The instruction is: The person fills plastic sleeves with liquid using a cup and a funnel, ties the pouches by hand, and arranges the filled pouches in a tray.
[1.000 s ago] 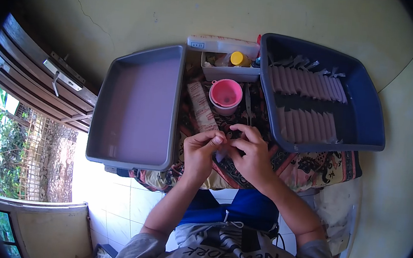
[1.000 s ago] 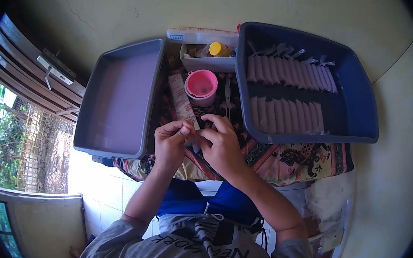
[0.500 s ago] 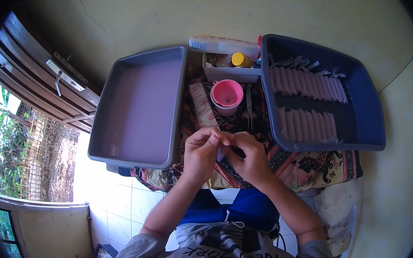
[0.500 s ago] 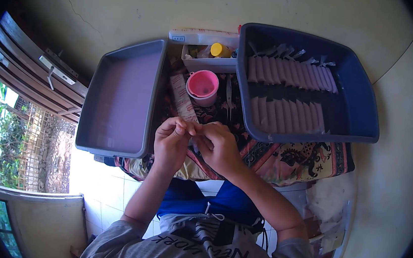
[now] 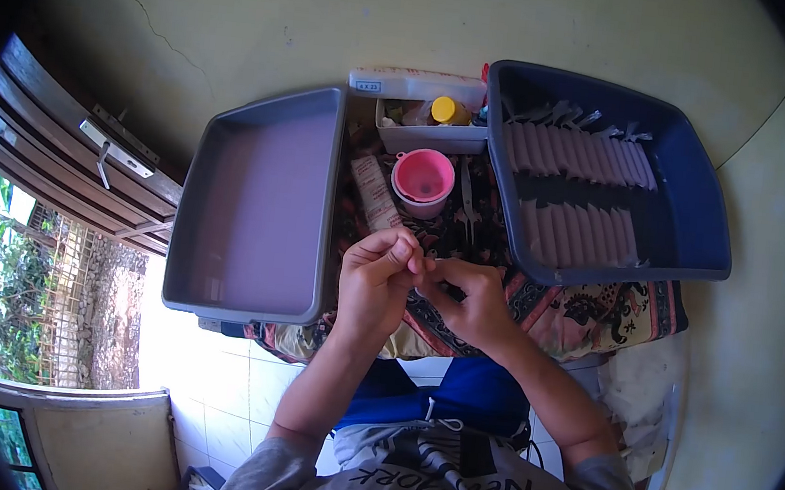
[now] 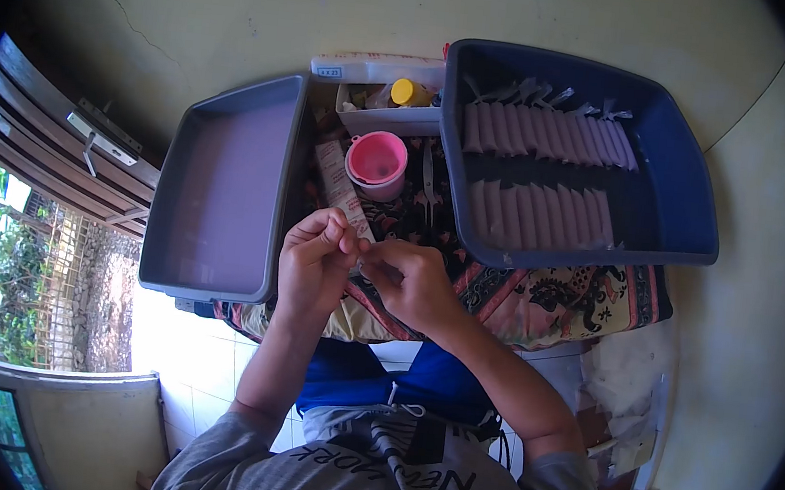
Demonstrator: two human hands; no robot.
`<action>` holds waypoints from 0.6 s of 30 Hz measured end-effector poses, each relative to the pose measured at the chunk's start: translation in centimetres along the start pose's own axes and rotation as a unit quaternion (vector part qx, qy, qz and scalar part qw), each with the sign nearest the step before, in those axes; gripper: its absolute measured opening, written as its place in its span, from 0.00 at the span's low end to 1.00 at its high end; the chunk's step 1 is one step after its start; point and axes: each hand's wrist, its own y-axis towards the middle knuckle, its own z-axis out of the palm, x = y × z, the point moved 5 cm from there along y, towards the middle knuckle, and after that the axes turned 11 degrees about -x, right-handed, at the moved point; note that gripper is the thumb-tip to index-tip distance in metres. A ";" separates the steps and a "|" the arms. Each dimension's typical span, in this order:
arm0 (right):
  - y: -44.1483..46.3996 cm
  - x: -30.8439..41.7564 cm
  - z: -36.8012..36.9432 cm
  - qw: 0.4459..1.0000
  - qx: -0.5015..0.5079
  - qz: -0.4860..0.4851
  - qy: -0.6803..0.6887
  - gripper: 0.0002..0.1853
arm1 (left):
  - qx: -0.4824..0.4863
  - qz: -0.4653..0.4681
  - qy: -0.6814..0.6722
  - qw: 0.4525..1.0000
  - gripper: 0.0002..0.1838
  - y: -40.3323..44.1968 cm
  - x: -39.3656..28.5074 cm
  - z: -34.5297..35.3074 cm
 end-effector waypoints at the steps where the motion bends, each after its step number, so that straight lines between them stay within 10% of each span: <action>1: -0.1 -0.1 0.0 1.000 0.000 0.000 0.000 0.06 | -0.001 0.000 0.000 1.000 0.05 0.0 -0.1 0.0; 18: -1.5 -2.0 0.5 0.984 0.041 0.142 0.101 0.11 | 0.021 0.031 -0.017 0.999 0.05 0.7 -1.1 0.5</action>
